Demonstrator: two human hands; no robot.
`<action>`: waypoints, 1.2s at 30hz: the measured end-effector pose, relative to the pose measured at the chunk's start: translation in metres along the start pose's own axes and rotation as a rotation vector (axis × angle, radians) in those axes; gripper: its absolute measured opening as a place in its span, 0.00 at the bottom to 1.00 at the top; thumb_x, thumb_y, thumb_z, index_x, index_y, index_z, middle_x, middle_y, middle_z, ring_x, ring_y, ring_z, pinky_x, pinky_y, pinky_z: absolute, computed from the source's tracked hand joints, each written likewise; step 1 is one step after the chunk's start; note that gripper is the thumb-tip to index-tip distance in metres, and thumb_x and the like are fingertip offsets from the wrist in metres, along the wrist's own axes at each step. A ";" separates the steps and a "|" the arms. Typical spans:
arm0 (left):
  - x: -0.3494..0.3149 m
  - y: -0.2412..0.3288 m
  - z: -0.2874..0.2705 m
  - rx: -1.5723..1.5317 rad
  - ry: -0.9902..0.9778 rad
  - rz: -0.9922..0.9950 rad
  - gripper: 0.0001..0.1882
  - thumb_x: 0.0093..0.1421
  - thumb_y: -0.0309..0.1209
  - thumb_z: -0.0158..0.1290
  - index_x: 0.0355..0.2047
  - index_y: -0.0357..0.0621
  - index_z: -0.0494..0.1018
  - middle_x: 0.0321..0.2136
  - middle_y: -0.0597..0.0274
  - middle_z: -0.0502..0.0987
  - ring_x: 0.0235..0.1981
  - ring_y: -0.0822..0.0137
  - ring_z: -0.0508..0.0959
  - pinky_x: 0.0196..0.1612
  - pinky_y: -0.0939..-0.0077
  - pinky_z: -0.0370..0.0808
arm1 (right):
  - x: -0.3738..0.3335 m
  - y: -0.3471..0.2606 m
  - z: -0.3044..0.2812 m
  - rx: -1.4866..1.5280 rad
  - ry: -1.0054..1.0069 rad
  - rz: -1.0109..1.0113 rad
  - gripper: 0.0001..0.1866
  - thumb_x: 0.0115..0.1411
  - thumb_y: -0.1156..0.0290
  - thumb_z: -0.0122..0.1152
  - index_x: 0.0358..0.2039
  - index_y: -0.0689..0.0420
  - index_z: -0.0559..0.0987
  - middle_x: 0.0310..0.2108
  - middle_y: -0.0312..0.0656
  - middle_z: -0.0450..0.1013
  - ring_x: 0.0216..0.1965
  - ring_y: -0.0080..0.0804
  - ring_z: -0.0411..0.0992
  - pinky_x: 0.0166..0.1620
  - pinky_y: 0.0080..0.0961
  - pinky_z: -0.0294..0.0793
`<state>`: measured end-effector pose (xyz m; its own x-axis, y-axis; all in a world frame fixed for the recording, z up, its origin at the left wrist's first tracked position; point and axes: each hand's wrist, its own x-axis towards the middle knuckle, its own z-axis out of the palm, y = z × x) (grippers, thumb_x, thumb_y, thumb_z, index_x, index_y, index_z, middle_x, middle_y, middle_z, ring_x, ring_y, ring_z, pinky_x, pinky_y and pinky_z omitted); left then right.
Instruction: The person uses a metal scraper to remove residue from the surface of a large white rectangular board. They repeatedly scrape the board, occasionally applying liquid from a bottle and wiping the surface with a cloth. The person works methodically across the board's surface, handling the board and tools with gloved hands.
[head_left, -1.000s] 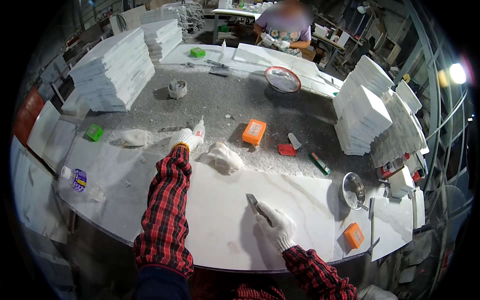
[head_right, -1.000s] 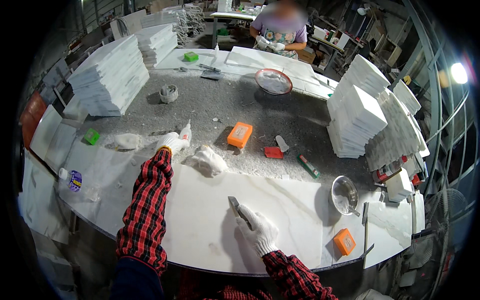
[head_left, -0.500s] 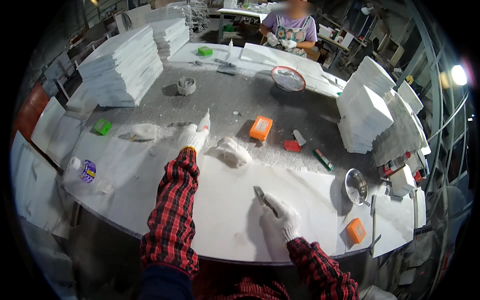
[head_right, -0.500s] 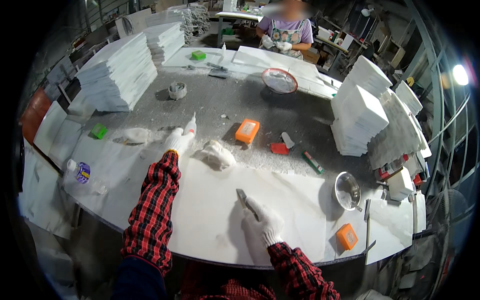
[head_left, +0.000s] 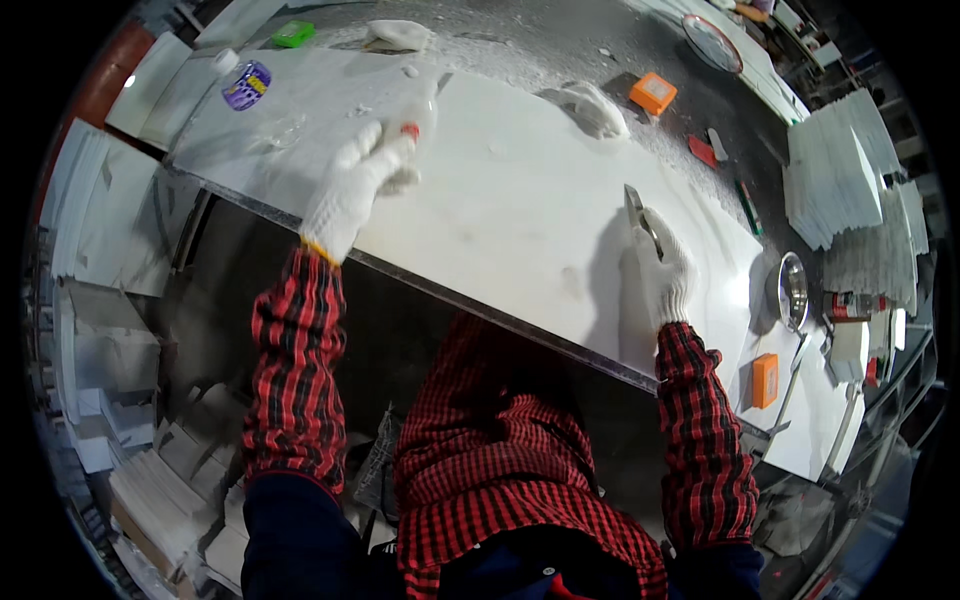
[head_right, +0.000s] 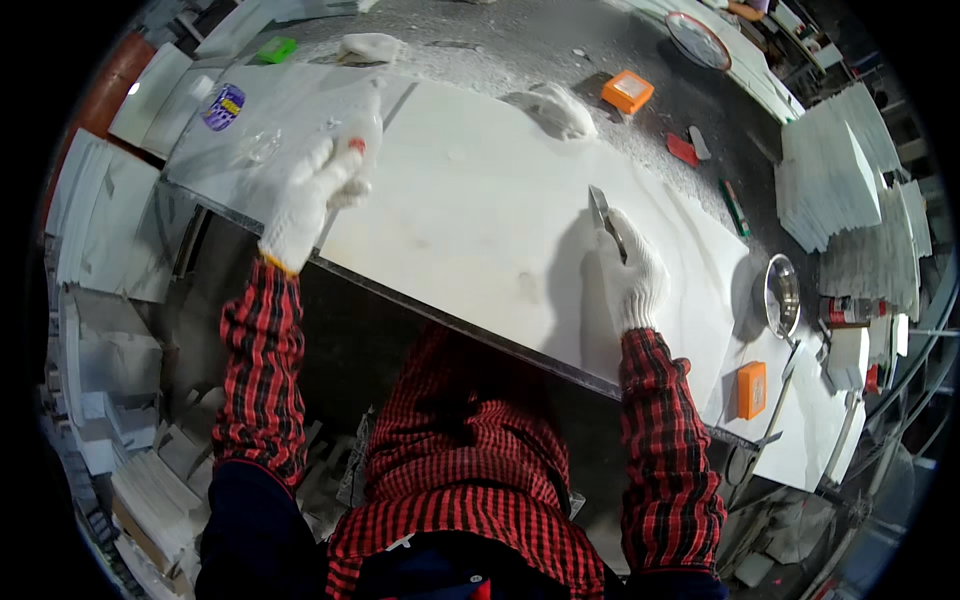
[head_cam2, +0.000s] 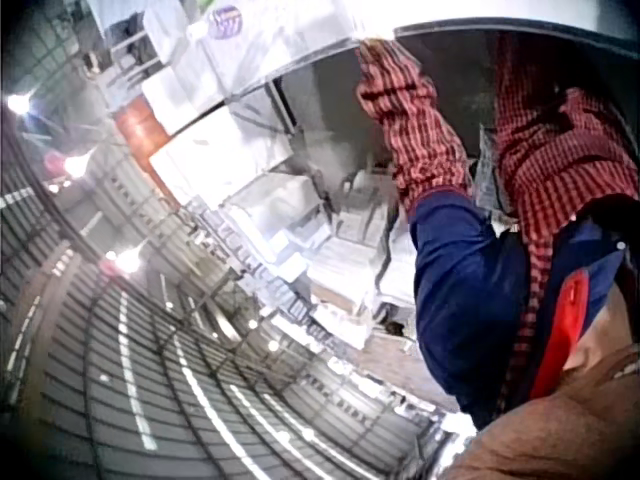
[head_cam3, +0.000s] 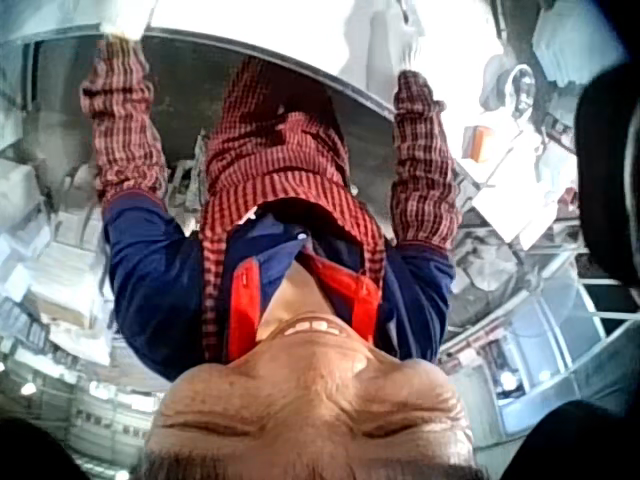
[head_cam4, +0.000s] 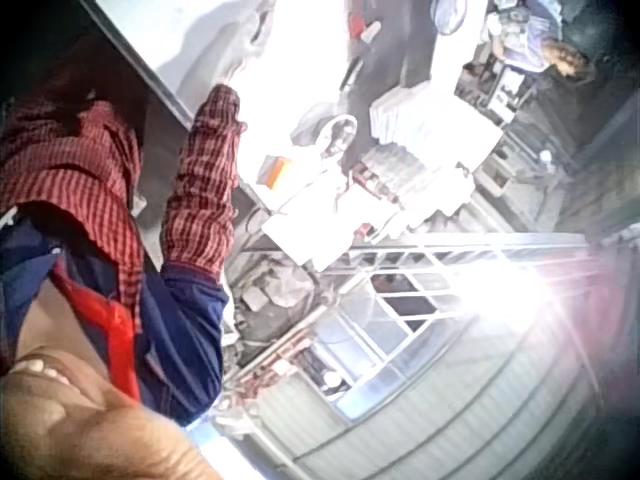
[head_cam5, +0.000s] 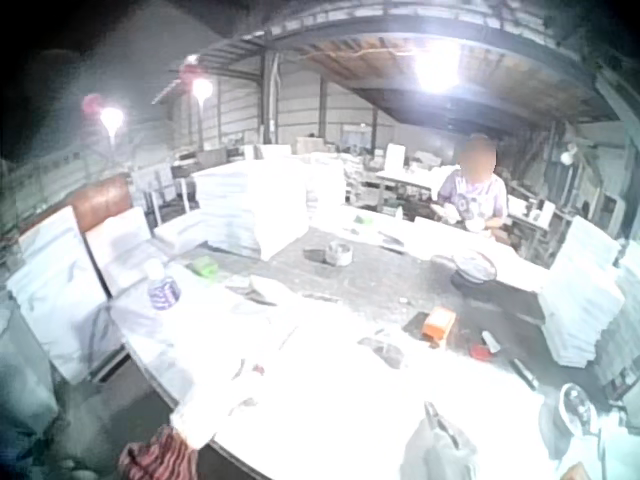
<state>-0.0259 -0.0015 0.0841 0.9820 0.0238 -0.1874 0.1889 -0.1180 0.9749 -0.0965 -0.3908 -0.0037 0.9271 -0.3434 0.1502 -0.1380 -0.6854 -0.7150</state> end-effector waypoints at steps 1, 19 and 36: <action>-0.011 -0.005 -0.001 0.002 0.010 -0.021 0.22 0.71 0.42 0.56 0.57 0.40 0.73 0.39 0.67 0.80 0.34 0.77 0.81 0.37 0.80 0.77 | 0.002 -0.001 -0.001 -0.013 0.013 -0.026 0.20 0.64 0.60 0.66 0.54 0.50 0.84 0.45 0.46 0.84 0.46 0.37 0.82 0.52 0.31 0.78; 0.005 -0.023 0.014 0.274 -0.140 -0.166 0.18 0.62 0.46 0.59 0.34 0.42 0.80 0.28 0.66 0.80 0.22 0.78 0.74 0.28 0.80 0.69 | 0.003 0.004 0.008 0.008 0.032 -0.034 0.20 0.64 0.59 0.67 0.55 0.47 0.84 0.44 0.45 0.84 0.43 0.35 0.82 0.51 0.29 0.78; 0.006 -0.017 0.022 0.298 -0.121 -0.170 0.20 0.62 0.45 0.60 0.42 0.40 0.81 0.28 0.64 0.80 0.21 0.79 0.74 0.24 0.82 0.67 | -0.004 -0.010 -0.003 0.051 -0.044 0.026 0.21 0.67 0.59 0.64 0.57 0.51 0.83 0.45 0.43 0.84 0.45 0.29 0.81 0.51 0.27 0.77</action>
<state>-0.0231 -0.0213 0.0632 0.9262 -0.0476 -0.3739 0.3238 -0.4075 0.8539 -0.0998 -0.3850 0.0048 0.9379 -0.3316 0.1018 -0.1456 -0.6429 -0.7520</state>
